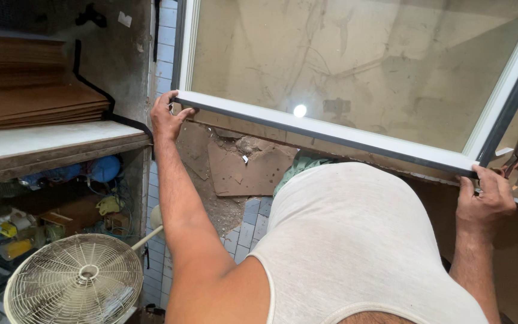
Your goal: The person assembles a window frame by placing a glass pane into a frame, then cutting and fitting white plastic strips along the edges. They use scissors to trim the strips and press them into place to secure the glass.
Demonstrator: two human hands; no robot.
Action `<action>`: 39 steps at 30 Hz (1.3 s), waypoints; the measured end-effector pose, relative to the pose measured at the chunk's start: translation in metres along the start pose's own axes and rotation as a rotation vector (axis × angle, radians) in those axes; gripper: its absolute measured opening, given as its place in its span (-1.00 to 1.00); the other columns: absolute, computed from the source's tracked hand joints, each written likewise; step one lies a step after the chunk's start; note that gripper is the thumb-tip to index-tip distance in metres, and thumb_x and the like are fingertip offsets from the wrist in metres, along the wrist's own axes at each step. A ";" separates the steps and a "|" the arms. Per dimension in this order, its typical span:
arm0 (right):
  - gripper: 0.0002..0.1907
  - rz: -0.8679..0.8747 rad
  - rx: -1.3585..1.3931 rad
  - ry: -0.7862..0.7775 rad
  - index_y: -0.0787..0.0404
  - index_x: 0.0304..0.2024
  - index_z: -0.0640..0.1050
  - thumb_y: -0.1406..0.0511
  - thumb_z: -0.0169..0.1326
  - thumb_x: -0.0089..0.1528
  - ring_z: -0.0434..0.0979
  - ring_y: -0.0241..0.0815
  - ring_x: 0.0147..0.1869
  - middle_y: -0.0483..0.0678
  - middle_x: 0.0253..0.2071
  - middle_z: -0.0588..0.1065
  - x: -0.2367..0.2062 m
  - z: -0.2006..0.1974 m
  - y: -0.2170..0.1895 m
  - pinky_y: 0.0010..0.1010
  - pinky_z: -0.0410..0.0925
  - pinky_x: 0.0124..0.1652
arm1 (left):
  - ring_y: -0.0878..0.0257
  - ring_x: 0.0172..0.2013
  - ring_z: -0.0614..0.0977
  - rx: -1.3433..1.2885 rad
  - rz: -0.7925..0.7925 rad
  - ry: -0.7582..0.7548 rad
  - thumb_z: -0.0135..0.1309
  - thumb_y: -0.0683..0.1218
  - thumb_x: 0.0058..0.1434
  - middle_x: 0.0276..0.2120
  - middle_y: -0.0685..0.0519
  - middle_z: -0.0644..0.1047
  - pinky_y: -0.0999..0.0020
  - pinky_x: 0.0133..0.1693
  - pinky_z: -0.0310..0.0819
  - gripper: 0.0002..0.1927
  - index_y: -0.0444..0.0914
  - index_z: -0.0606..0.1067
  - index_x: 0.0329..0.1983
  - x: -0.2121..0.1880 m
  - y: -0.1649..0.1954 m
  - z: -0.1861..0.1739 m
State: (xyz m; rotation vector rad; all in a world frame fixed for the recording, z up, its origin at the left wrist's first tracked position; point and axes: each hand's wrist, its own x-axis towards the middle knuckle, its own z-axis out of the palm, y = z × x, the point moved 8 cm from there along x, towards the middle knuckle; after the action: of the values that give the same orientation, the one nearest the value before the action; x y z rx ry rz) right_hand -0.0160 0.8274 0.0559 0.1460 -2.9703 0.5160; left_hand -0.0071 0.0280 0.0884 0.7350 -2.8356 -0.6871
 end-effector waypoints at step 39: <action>-0.65 0.019 0.060 0.036 0.25 0.03 0.65 0.33 0.34 0.19 0.65 -0.10 -0.09 -0.01 -0.11 0.57 0.057 -0.078 -0.021 -0.38 0.55 -0.18 | 0.12 -0.02 0.71 0.118 -0.089 0.097 0.37 -0.30 0.19 0.03 -0.09 0.66 0.30 0.03 0.61 -0.64 -0.28 0.62 0.05 -0.012 0.022 0.014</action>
State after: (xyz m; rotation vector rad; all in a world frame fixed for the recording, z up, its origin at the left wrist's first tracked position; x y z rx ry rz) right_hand -0.0623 0.8301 0.1435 0.1123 -2.9252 0.6044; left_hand -0.0094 0.0569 0.0858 0.8916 -2.7881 -0.4844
